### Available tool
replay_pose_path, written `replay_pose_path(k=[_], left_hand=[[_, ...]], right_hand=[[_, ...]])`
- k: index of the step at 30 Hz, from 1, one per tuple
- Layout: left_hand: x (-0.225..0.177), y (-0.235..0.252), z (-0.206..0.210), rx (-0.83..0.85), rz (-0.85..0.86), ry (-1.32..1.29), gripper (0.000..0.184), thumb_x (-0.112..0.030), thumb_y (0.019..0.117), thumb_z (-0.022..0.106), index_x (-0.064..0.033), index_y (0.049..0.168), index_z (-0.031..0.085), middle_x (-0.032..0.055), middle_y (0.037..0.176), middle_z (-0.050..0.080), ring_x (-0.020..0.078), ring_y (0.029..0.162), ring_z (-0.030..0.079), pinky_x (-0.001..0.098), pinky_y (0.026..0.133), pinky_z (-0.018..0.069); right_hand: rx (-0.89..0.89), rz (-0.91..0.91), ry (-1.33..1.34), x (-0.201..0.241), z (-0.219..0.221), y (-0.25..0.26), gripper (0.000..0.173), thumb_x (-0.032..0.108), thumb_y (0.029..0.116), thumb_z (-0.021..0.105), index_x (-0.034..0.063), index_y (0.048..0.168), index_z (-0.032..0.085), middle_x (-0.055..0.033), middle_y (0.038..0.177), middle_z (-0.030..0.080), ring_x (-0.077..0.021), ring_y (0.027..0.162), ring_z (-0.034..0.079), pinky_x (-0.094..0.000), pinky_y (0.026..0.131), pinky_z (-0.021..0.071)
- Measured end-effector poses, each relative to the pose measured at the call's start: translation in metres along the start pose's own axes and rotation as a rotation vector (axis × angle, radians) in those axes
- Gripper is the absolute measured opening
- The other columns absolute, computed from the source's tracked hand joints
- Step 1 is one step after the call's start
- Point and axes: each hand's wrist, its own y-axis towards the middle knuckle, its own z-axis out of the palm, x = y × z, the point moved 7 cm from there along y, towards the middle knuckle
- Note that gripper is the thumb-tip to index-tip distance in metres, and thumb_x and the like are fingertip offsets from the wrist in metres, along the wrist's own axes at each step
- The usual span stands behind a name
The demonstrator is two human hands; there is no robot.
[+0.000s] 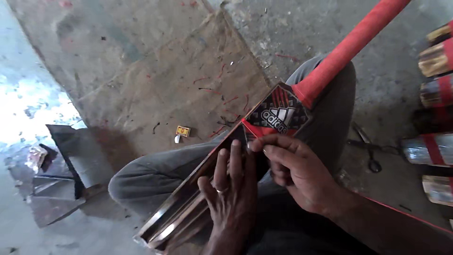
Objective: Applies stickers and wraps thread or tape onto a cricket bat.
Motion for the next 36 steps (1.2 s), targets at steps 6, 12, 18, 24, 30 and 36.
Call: replay_pose_path(k=[6, 12, 18, 24, 30, 36], left_hand=[[0.002, 0.006, 0.005, -0.011, 0.056, -0.025, 0.078, -0.048, 0.0963, 0.062, -0.0315, 0.163, 0.026, -0.0016, 0.170, 0.022, 0.0238, 0.148, 0.034, 0.0473, 0.105, 0.0402], [0.003, 0.011, -0.003, -0.033, 0.081, -0.052, 0.076, -0.054, 0.0935, 0.065, -0.0293, 0.160, 0.037, 0.0013, 0.165, 0.033, 0.0262, 0.143, 0.041, 0.0448, 0.105, 0.0409], [0.005, 0.019, -0.009, 0.012, 0.107, -0.132, 0.064, -0.049, 0.0935, 0.068, -0.0525, 0.151, 0.041, 0.0042, 0.163, 0.035, 0.0302, 0.139, 0.045, 0.0485, 0.096, 0.0479], [0.012, 0.029, -0.017, 0.083, 0.161, -0.220, 0.061, -0.044, 0.0941, 0.067, -0.0516, 0.151, 0.044, 0.0062, 0.160, 0.038, 0.0321, 0.136, 0.047, 0.0519, 0.094, 0.0487], [0.021, 0.037, -0.024, 0.168, 0.203, -0.340, 0.069, -0.039, 0.0902, 0.068, -0.0498, 0.153, 0.040, 0.0059, 0.158, 0.040, 0.0338, 0.133, 0.048, 0.0524, 0.086, 0.0521], [0.021, 0.037, -0.021, 0.175, 0.219, -0.338, 0.074, -0.038, 0.0873, 0.069, -0.0492, 0.154, 0.039, 0.0066, 0.158, 0.039, 0.0341, 0.132, 0.048, 0.0516, 0.085, 0.0514]], right_hand=[[-0.115, 0.057, 0.051, -0.055, -0.059, -0.038, 0.020, 0.024, 0.1022, 0.058, 0.0174, 0.115, 0.073, 0.0001, 0.067, 0.049, -0.0063, 0.052, 0.044, -0.0217, 0.049, 0.0412], [-0.074, 0.081, 0.200, -0.073, -0.063, -0.045, 0.019, 0.024, 0.1041, 0.057, 0.0161, 0.113, 0.072, -0.0002, 0.068, 0.048, -0.0059, 0.052, 0.043, -0.0205, 0.048, 0.0394], [-0.031, 0.107, 0.275, -0.082, -0.065, -0.037, 0.019, 0.025, 0.1048, 0.056, 0.0152, 0.114, 0.070, 0.0007, 0.064, 0.045, -0.0055, 0.049, 0.041, -0.0211, 0.047, 0.0399], [0.023, 0.039, 0.288, -0.072, -0.058, -0.034, 0.020, 0.022, 0.1049, 0.056, 0.0129, 0.115, 0.070, 0.0005, 0.065, 0.046, -0.0051, 0.050, 0.042, -0.0209, 0.048, 0.0409], [0.016, -0.170, -0.095, -0.036, -0.047, -0.046, 0.021, 0.019, 0.1066, 0.052, 0.0124, 0.113, 0.071, -0.0038, 0.068, 0.051, -0.0090, 0.052, 0.045, -0.0237, 0.048, 0.0422], [-0.006, -0.163, -0.090, -0.049, -0.055, -0.043, 0.023, 0.019, 0.1076, 0.050, 0.0114, 0.115, 0.070, -0.0042, 0.068, 0.050, -0.0098, 0.052, 0.044, -0.0244, 0.049, 0.0417]])
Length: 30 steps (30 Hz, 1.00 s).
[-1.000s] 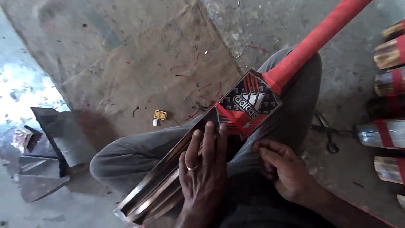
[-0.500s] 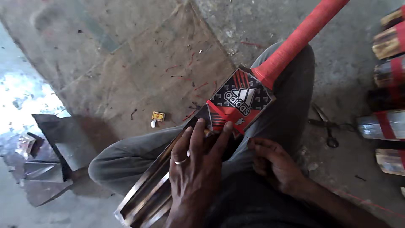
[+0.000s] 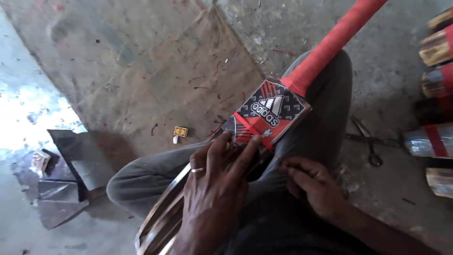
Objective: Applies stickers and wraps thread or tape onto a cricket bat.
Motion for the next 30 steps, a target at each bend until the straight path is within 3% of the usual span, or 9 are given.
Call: replay_pose_path(k=[7, 10, 15, 17, 18, 21, 24, 26, 30], left_hand=[[0.012, 0.006, -0.014, 0.184, 0.028, -0.368, 0.081, -0.030, 0.0839, 0.070, -0.0541, 0.153, 0.036, -0.0055, 0.153, 0.043, 0.0211, 0.131, 0.050, 0.0470, 0.086, 0.0565], [0.019, 0.009, -0.012, 0.352, -0.010, -0.740, 0.083, -0.024, 0.0843, 0.073, -0.0508, 0.154, 0.038, -0.0090, 0.140, 0.053, 0.0105, 0.109, 0.063, 0.0360, 0.077, 0.0635], [0.035, 0.018, 0.007, 0.544, -0.101, -1.097, 0.083, -0.015, 0.0906, 0.075, -0.0431, 0.158, 0.036, -0.0033, 0.130, 0.066, 0.0145, 0.093, 0.070, 0.0342, 0.074, 0.0645], [0.047, 0.020, -0.003, 0.349, -0.128, -0.886, 0.069, -0.027, 0.0952, 0.071, -0.0412, 0.155, 0.042, -0.0084, 0.129, 0.065, 0.0107, 0.097, 0.068, 0.0336, 0.075, 0.0626], [0.049, 0.018, -0.011, 0.210, -0.141, -0.647, 0.062, -0.034, 0.0973, 0.067, -0.0419, 0.154, 0.043, -0.0126, 0.143, 0.057, 0.0098, 0.116, 0.064, 0.0385, 0.088, 0.0610], [0.021, 0.001, -0.004, -0.110, -0.181, -0.071, 0.064, -0.042, 0.0941, 0.067, -0.0321, 0.154, 0.047, 0.0079, 0.161, 0.039, 0.0372, 0.143, 0.040, 0.0679, 0.103, 0.0387], [-0.004, -0.007, 0.037, -0.097, -0.242, 0.203, 0.092, -0.052, 0.0893, 0.067, -0.0290, 0.165, 0.020, 0.0081, 0.172, 0.009, 0.0363, 0.154, 0.021, 0.0688, 0.106, 0.0308], [-0.004, -0.002, 0.045, -0.109, -0.240, 0.188, 0.094, -0.041, 0.0876, 0.068, -0.0266, 0.166, 0.017, 0.0087, 0.173, 0.007, 0.0349, 0.155, 0.019, 0.0670, 0.104, 0.0339], [0.002, 0.005, 0.040, -0.082, -0.214, 0.096, 0.108, -0.051, 0.0794, 0.076, -0.0248, 0.166, 0.016, 0.0081, 0.173, 0.010, 0.0338, 0.155, 0.021, 0.0656, 0.105, 0.0371]], right_hand=[[0.088, -0.062, -0.026, 0.021, 0.011, 0.014, 0.023, 0.020, 0.1077, 0.050, 0.0107, 0.115, 0.069, -0.0029, 0.063, 0.048, -0.0090, 0.049, 0.043, -0.0238, 0.046, 0.0405], [0.104, -0.083, -0.017, 0.035, 0.017, 0.021, 0.021, 0.020, 0.1074, 0.052, 0.0102, 0.114, 0.069, -0.0037, 0.067, 0.051, -0.0089, 0.050, 0.045, -0.0230, 0.045, 0.0413], [0.080, -0.042, 0.103, 0.035, 0.023, 0.044, 0.021, 0.015, 0.1057, 0.051, 0.0078, 0.111, 0.071, -0.0035, 0.073, 0.055, -0.0062, 0.052, 0.043, -0.0196, 0.046, 0.0384], [0.072, 0.003, 0.134, 0.035, 0.030, 0.056, 0.022, 0.015, 0.1064, 0.050, 0.0079, 0.113, 0.070, -0.0040, 0.077, 0.058, -0.0055, 0.052, 0.044, -0.0182, 0.046, 0.0381], [0.055, 0.020, 0.132, 0.038, 0.034, 0.062, 0.023, 0.015, 0.1072, 0.050, 0.0077, 0.114, 0.070, -0.0041, 0.078, 0.059, -0.0053, 0.052, 0.043, -0.0178, 0.045, 0.0374], [-0.022, 0.085, 0.104, 0.045, 0.045, 0.072, 0.025, 0.017, 0.1078, 0.049, 0.0087, 0.118, 0.070, -0.0042, 0.078, 0.060, -0.0055, 0.048, 0.041, -0.0179, 0.042, 0.0355], [-0.046, 0.100, 0.015, 0.040, 0.041, 0.060, 0.025, 0.023, 0.1078, 0.050, 0.0132, 0.120, 0.070, -0.0022, 0.069, 0.048, -0.0069, 0.047, 0.036, -0.0194, 0.041, 0.0330], [-0.074, 0.104, -0.061, 0.030, 0.026, 0.044, 0.025, 0.024, 0.1069, 0.051, 0.0147, 0.119, 0.070, -0.0028, 0.071, 0.051, -0.0082, 0.048, 0.039, -0.0213, 0.043, 0.0360], [-0.153, 0.144, -0.044, -0.008, -0.008, 0.012, 0.023, 0.023, 0.1049, 0.052, 0.0171, 0.116, 0.072, -0.0011, 0.069, 0.049, -0.0084, 0.052, 0.041, -0.0226, 0.046, 0.0370]])
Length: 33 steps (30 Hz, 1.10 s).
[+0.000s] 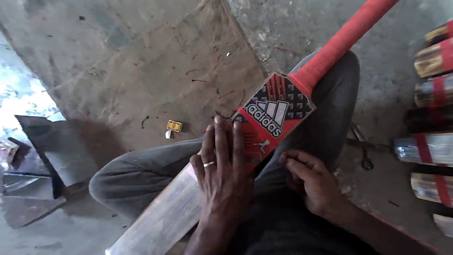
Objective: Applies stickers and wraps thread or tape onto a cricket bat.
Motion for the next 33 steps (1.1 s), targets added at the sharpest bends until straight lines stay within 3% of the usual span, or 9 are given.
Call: replay_pose_path(k=[5, 10, 16, 18, 21, 23, 26, 29, 33], left_hand=[[0.001, 0.001, -0.003, 0.010, 0.032, -0.004, 0.103, -0.057, 0.0823, 0.070, -0.0266, 0.166, 0.018, 0.0098, 0.172, 0.014, 0.0353, 0.153, 0.025, 0.0656, 0.105, 0.0380], [0.003, 0.007, -0.014, 0.141, 0.089, -0.137, 0.075, -0.055, 0.0888, 0.065, -0.0586, 0.154, 0.029, 0.0058, 0.171, 0.017, 0.0380, 0.150, 0.030, 0.0664, 0.092, 0.0454], [0.019, 0.008, -0.031, 0.660, -0.015, -0.837, 0.093, -0.028, 0.0796, 0.079, -0.0539, 0.156, 0.032, -0.0147, 0.153, 0.047, 0.0066, 0.115, 0.064, 0.0372, 0.084, 0.0623], [0.021, 0.006, -0.030, 0.821, -0.088, -1.041, 0.094, -0.021, 0.0790, 0.079, -0.0543, 0.154, 0.034, -0.0096, 0.125, 0.067, 0.0085, 0.093, 0.070, 0.0331, 0.073, 0.0634], [0.025, 0.011, -0.019, 0.980, -0.047, -1.271, 0.090, -0.013, 0.0857, 0.076, -0.0473, 0.157, 0.033, 0.0006, 0.124, 0.069, 0.0152, 0.095, 0.071, 0.0340, 0.078, 0.0635], [0.033, 0.022, -0.022, 0.878, -0.036, -1.254, 0.079, -0.015, 0.0905, 0.076, -0.0405, 0.157, 0.040, 0.0003, 0.129, 0.068, 0.0173, 0.102, 0.071, 0.0359, 0.084, 0.0631], [0.040, 0.019, -0.058, 0.269, 0.010, -0.597, 0.056, -0.039, 0.0966, 0.067, -0.0369, 0.150, 0.051, -0.0122, 0.147, 0.055, 0.0086, 0.129, 0.057, 0.0392, 0.101, 0.0554], [0.001, -0.016, -0.049, -0.068, 0.032, -0.002, 0.071, -0.056, 0.0913, 0.067, -0.0263, 0.153, 0.049, 0.0074, 0.163, 0.038, 0.0387, 0.144, 0.040, 0.0696, 0.106, 0.0324], [-0.009, -0.028, -0.006, -0.109, 0.027, 0.237, 0.071, -0.044, 0.1005, 0.057, -0.0279, 0.163, 0.027, -0.0037, 0.172, 0.017, 0.0229, 0.150, 0.033, 0.0489, 0.106, 0.0396]], right_hand=[[0.031, 0.007, 0.141, -0.017, -0.009, -0.007, 0.021, 0.023, 0.1050, 0.053, 0.0143, 0.113, 0.071, -0.0024, 0.068, 0.049, -0.0081, 0.051, 0.042, -0.0230, 0.047, 0.0389], [0.114, -0.005, 0.174, -0.007, -0.002, -0.004, 0.021, 0.022, 0.1056, 0.052, 0.0130, 0.110, 0.071, -0.0016, 0.065, 0.046, -0.0073, 0.049, 0.041, -0.0229, 0.047, 0.0391], [0.252, -0.100, 0.194, 0.033, 0.023, -0.001, 0.019, 0.020, 0.1056, 0.055, 0.0120, 0.111, 0.071, -0.0032, 0.069, 0.052, -0.0071, 0.051, 0.044, -0.0224, 0.048, 0.0413], [0.277, -0.118, 0.217, 0.042, 0.030, 0.000, 0.018, 0.019, 0.1051, 0.056, 0.0128, 0.110, 0.072, -0.0032, 0.074, 0.058, -0.0050, 0.053, 0.046, -0.0199, 0.048, 0.0422], [0.292, -0.116, 0.236, 0.045, 0.036, 0.004, 0.018, 0.022, 0.1055, 0.055, 0.0135, 0.109, 0.071, -0.0012, 0.070, 0.052, -0.0051, 0.051, 0.043, -0.0205, 0.047, 0.0412], [0.267, -0.078, 0.237, 0.046, 0.040, 0.012, 0.019, 0.021, 0.1051, 0.054, 0.0133, 0.110, 0.071, 0.0001, 0.067, 0.048, -0.0049, 0.050, 0.041, -0.0194, 0.046, 0.0373], [0.224, -0.027, 0.198, 0.063, 0.053, 0.026, 0.024, 0.018, 0.1072, 0.050, 0.0101, 0.116, 0.072, -0.0037, 0.078, 0.059, -0.0049, 0.051, 0.041, -0.0181, 0.045, 0.0360], [0.190, -0.003, 0.164, 0.071, 0.067, 0.032, 0.026, 0.021, 0.1079, 0.049, 0.0107, 0.121, 0.070, -0.0033, 0.070, 0.052, -0.0055, 0.046, 0.037, -0.0182, 0.040, 0.0321], [0.129, 0.018, 0.071, 0.050, 0.048, 0.018, 0.023, 0.025, 0.1060, 0.053, 0.0158, 0.117, 0.071, -0.0020, 0.070, 0.051, -0.0066, 0.049, 0.040, -0.0201, 0.044, 0.0365]])
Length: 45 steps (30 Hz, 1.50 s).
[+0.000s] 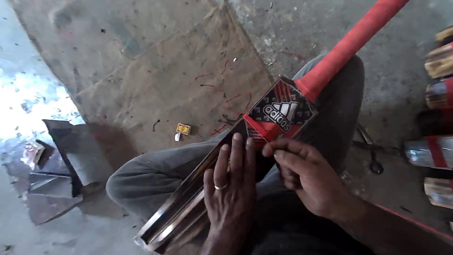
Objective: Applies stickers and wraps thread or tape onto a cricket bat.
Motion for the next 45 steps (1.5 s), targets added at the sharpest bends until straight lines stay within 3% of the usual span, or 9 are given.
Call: replay_pose_path(k=[9, 14, 19, 26, 31, 34, 38, 42, 45], left_hand=[[0.001, 0.006, -0.005, -0.023, 0.062, -0.064, 0.077, -0.043, 0.0938, 0.066, -0.0264, 0.161, 0.033, -0.0012, 0.168, 0.027, 0.0240, 0.146, 0.038, 0.0433, 0.106, 0.0427], [0.002, 0.013, -0.009, 0.025, 0.086, -0.104, 0.065, -0.051, 0.0942, 0.066, -0.0523, 0.153, 0.039, 0.0036, 0.166, 0.030, 0.0297, 0.143, 0.042, 0.0485, 0.098, 0.0472], [0.010, 0.021, -0.016, 0.066, 0.113, -0.181, 0.059, -0.050, 0.0952, 0.064, -0.0538, 0.150, 0.043, 0.0043, 0.165, 0.034, 0.0314, 0.139, 0.046, 0.0505, 0.093, 0.0487], [0.040, 0.039, -0.035, 0.462, 0.205, -0.814, 0.083, -0.030, 0.0824, 0.071, -0.0534, 0.154, 0.036, -0.0098, 0.150, 0.046, 0.0133, 0.125, 0.056, 0.0427, 0.086, 0.0594], [0.052, 0.042, -0.008, 0.828, 0.092, -1.313, 0.078, -0.024, 0.0908, 0.075, -0.0431, 0.157, 0.038, -0.0062, 0.135, 0.062, 0.0137, 0.105, 0.069, 0.0359, 0.084, 0.0639], [0.062, 0.045, -0.016, 0.506, 0.019, -0.946, 0.064, -0.040, 0.0967, 0.066, -0.0458, 0.155, 0.040, -0.0150, 0.137, 0.059, 0.0058, 0.101, 0.065, 0.0352, 0.078, 0.0596], [0.032, 0.022, -0.030, -0.021, -0.052, -0.311, 0.066, -0.039, 0.0942, 0.068, -0.0305, 0.155, 0.044, 0.0106, 0.161, 0.039, 0.0403, 0.143, 0.039, 0.0692, 0.103, 0.0358], [-0.004, 0.000, 0.015, -0.011, -0.074, -0.045, 0.080, -0.045, 0.0940, 0.064, -0.0325, 0.163, 0.026, 0.0029, 0.173, 0.007, 0.0362, 0.156, 0.012, 0.0719, 0.110, 0.0220], [0.001, 0.009, 0.018, -0.003, -0.036, -0.105, 0.079, -0.040, 0.0958, 0.063, -0.0347, 0.164, 0.022, 0.0020, 0.173, 0.007, 0.0329, 0.156, 0.016, 0.0654, 0.109, 0.0295]], right_hand=[[-0.080, 0.099, 0.174, -0.058, -0.046, -0.036, 0.018, 0.022, 0.1020, 0.058, 0.0176, 0.111, 0.073, 0.0003, 0.067, 0.048, -0.0051, 0.051, 0.041, -0.0198, 0.047, 0.0384], [-0.025, 0.112, 0.269, -0.071, -0.048, -0.024, 0.020, 0.025, 0.1048, 0.057, 0.0149, 0.115, 0.071, -0.0005, 0.065, 0.046, -0.0062, 0.049, 0.041, -0.0212, 0.046, 0.0397], [0.034, 0.068, 0.305, -0.065, -0.042, -0.022, 0.019, 0.021, 0.1047, 0.055, 0.0132, 0.115, 0.069, 0.0004, 0.064, 0.045, -0.0055, 0.049, 0.041, -0.0208, 0.046, 0.0397], [0.198, -0.104, 0.242, -0.017, -0.010, -0.018, 0.019, 0.021, 0.1062, 0.053, 0.0142, 0.113, 0.070, -0.0010, 0.073, 0.053, -0.0046, 0.053, 0.043, -0.0203, 0.049, 0.0400], [0.187, -0.134, 0.228, -0.004, -0.002, -0.006, 0.018, 0.019, 0.1055, 0.055, 0.0105, 0.110, 0.071, -0.0018, 0.073, 0.055, -0.0046, 0.053, 0.044, -0.0194, 0.048, 0.0403], [0.119, -0.077, 0.206, -0.002, 0.002, 0.009, 0.021, 0.016, 0.1059, 0.052, 0.0100, 0.113, 0.071, -0.0025, 0.075, 0.055, -0.0047, 0.053, 0.043, -0.0181, 0.046, 0.0374], [0.086, -0.030, 0.203, 0.005, 0.016, 0.023, 0.024, 0.019, 0.1076, 0.050, 0.0104, 0.119, 0.069, -0.0023, 0.075, 0.054, -0.0040, 0.049, 0.039, -0.0168, 0.043, 0.0350], [0.032, -0.032, 0.145, 0.003, 0.015, 0.021, 0.025, 0.023, 0.1071, 0.051, 0.0132, 0.121, 0.069, -0.0003, 0.070, 0.046, -0.0043, 0.046, 0.035, -0.0170, 0.041, 0.0319], [0.004, -0.047, 0.031, -0.006, 0.000, 0.009, 0.025, 0.023, 0.1069, 0.050, 0.0123, 0.119, 0.069, -0.0021, 0.071, 0.050, -0.0060, 0.048, 0.038, -0.0189, 0.042, 0.0353]])
